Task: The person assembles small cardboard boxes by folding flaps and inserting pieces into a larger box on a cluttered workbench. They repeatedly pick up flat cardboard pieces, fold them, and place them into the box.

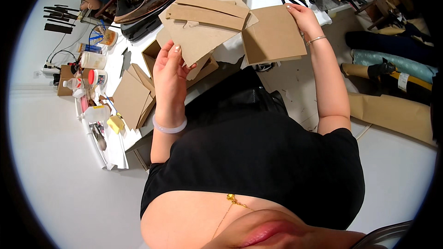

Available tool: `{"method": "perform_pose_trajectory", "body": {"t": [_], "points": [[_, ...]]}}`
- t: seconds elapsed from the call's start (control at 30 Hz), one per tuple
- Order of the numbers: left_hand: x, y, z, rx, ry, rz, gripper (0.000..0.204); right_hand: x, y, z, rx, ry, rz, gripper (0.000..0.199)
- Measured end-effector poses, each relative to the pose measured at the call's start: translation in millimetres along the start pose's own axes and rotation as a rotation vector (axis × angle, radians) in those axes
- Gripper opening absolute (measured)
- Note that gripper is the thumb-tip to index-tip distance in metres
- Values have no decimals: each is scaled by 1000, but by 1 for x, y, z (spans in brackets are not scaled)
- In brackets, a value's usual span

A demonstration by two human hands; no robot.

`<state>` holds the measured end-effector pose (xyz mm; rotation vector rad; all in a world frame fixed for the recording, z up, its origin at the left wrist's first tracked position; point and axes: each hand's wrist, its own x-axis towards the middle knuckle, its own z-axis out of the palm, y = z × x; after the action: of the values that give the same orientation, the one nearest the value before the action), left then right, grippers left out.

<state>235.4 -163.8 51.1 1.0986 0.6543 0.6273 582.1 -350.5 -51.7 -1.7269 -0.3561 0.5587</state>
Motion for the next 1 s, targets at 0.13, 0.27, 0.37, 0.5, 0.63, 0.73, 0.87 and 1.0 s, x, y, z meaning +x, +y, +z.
{"method": "perform_pose_trajectory", "body": {"t": [0.13,0.27,0.37,0.5,0.63,0.73,0.87,1.0], "points": [[0,4,-7,13,36,5,36,10,9,3,-31,-8,-4,34],[1,7,-15,27,66,23,37,11,12,7,-149,45,-44,37],[2,8,-23,28,72,42,37,2,7,4,-473,166,-193,40],[2,11,-29,32,105,54,37,-25,-7,-7,-574,309,-376,39],[3,13,-34,23,93,56,37,-53,0,-28,-618,289,-254,39],[0,13,-38,7,85,63,37,-76,13,-29,-592,178,-40,42],[-2,11,-44,-17,53,57,36,-102,25,-18,-331,10,179,47],[-7,12,-44,-62,107,91,35,-106,27,-4,-147,-59,147,44]]}}
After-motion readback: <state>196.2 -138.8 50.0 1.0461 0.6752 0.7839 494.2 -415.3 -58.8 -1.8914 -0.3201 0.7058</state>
